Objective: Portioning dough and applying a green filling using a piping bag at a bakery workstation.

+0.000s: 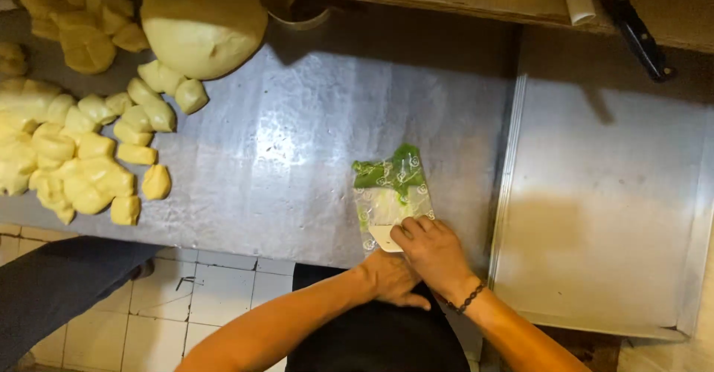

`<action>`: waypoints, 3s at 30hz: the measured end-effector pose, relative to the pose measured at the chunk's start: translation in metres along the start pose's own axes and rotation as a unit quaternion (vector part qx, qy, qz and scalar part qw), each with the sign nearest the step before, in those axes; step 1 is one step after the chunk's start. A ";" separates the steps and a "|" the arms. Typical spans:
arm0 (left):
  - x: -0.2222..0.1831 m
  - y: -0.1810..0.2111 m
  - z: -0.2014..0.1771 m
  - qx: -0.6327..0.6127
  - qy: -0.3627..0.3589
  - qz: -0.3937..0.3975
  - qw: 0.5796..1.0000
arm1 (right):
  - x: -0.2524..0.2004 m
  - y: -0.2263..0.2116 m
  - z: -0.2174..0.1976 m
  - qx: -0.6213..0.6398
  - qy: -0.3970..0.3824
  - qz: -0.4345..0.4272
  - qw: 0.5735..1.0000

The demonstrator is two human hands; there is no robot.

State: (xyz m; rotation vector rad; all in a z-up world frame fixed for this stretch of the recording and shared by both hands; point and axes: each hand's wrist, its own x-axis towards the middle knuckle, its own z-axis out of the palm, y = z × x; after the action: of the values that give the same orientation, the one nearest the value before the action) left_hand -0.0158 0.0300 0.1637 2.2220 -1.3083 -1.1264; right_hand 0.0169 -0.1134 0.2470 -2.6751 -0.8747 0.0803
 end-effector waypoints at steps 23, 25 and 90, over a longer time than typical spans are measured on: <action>0.022 -0.027 0.003 0.105 0.300 0.105 0.942 | 0.064 0.050 0.009 -0.098 -0.052 -0.064 0.992; 0.030 -0.037 0.012 0.130 0.353 0.078 0.923 | 0.057 0.027 0.016 -0.094 -0.116 -0.081 0.986; -0.333 -0.255 -0.139 -0.126 0.606 -0.349 0.703 | 0.279 -0.097 0.094 0.108 0.178 0.055 0.977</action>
State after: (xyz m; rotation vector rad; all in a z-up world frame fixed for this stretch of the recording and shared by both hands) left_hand 0.1508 0.4295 0.2496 2.3980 0.2536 0.2072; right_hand 0.1735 0.1501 0.2028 -2.4272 -0.5690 -0.2570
